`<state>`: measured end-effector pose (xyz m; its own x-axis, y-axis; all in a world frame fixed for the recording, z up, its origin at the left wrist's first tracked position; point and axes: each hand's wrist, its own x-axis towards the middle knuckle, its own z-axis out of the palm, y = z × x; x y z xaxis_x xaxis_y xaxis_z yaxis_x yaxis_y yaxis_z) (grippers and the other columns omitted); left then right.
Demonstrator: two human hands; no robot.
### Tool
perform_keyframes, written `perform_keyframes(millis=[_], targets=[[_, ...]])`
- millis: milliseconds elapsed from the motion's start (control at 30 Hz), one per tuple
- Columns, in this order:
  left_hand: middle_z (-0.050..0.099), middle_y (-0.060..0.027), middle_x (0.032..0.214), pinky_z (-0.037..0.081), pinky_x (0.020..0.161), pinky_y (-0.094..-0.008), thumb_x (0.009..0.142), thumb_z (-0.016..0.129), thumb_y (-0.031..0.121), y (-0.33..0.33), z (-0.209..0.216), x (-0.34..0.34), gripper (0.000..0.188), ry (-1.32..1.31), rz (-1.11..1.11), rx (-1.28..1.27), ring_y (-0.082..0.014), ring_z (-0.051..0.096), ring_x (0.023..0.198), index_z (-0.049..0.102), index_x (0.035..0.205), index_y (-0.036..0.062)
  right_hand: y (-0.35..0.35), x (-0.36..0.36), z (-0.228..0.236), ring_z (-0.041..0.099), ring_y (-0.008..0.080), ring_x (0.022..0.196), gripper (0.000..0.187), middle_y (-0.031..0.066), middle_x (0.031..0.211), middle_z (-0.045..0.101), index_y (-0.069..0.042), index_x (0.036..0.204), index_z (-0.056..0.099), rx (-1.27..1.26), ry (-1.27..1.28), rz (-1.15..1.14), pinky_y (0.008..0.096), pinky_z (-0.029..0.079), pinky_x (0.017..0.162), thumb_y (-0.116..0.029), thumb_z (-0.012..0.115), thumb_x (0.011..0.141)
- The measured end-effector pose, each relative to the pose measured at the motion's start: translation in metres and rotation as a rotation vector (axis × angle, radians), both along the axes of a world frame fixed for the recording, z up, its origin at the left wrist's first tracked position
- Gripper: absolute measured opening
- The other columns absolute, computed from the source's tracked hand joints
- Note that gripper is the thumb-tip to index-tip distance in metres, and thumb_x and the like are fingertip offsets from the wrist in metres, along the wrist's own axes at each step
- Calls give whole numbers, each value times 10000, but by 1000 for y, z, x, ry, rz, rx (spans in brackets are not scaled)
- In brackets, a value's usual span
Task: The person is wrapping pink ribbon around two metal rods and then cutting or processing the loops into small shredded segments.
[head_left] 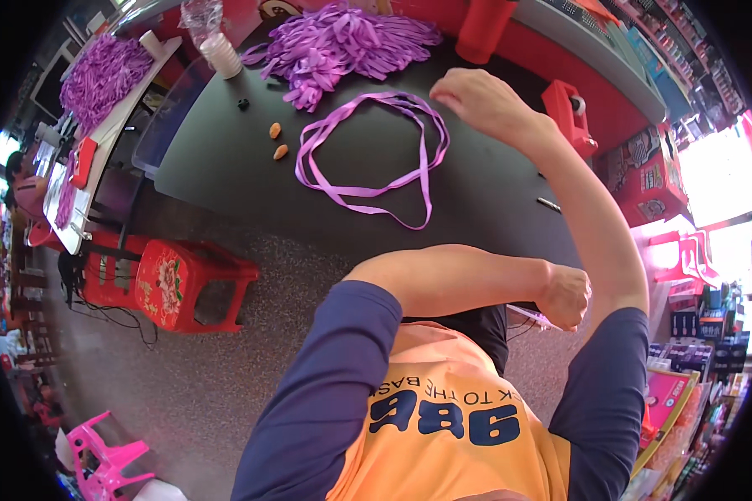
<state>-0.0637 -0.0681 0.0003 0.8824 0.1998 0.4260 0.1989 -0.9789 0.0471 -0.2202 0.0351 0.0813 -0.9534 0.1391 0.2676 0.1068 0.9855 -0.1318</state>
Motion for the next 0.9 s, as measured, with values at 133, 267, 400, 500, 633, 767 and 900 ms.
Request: perform_keyframes(millis=[133, 267, 400, 500, 633, 767, 900], targets=[[680, -92, 840, 477, 804, -415, 842, 537, 259, 8, -25, 10, 241, -743, -213, -61, -294, 636, 826, 677, 806, 66, 13, -43, -14, 632, 319, 819, 241, 148, 838, 670, -24, 905, 695, -229, -14, -224, 401, 492, 781, -215, 566, 833], [680, -105, 919, 475, 805, -418, 836, 543, 238, 10, -36, 6, 233, -631, -155, -171, -288, 626, 884, 673, 860, 46, 17, -58, -38, 653, 267, 726, 244, 154, 812, 677, -4, 901, 690, -362, -59, -230, 362, 508, 709, -210, 638, 780], [673, -103, 938, 470, 812, -413, 836, 544, 230, 9, -30, 1, 226, -427, -97, -245, -275, 617, 909, 669, 867, 43, 22, -59, -43, 641, 259, 712, 214, 141, 782, 668, 10, 891, 665, -420, -48, -318, 344, 507, 703, -174, 633, 787], [668, -101, 952, 467, 818, -410, 836, 545, 224, 5, -27, -4, 222, -280, -24, -308, -265, 610, 927, 666, 872, 41, -4, -64, -32, 642, 206, 755, 201, 115, 782, 666, -14, 919, 665, -351, 141, -265, 319, 493, 722, -179, 636, 808], [662, -99, 971, 462, 825, -405, 836, 547, 216, -2, -18, 1, 216, -88, 52, -413, -252, 601, 952, 663, 879, 38, -68, -43, 3, 632, 189, 725, 168, 111, 791, 652, 3, 895, 630, -342, 153, -70, 296, 492, 663, -144, 631, 813], [656, -97, 990, 457, 832, -401, 836, 548, 208, -13, 2, 5, 211, 112, 148, -523, -239, 592, 977, 659, 885, 35, -164, 9, 33, 586, 244, 630, 86, 120, 726, 593, -23, 833, 615, -721, -53, 484, 353, 468, 580, -88, 623, 777], [643, -106, 1036, 433, 874, -396, 829, 559, 202, -22, -5, 15, 212, -266, -62, -906, -246, 572, 1028, 656, 910, 33, -189, 75, 68, 587, 273, 686, 67, 85, 806, 590, -37, 883, 590, -1152, -455, 1108, 339, 468, 593, -92, 610, 852]])
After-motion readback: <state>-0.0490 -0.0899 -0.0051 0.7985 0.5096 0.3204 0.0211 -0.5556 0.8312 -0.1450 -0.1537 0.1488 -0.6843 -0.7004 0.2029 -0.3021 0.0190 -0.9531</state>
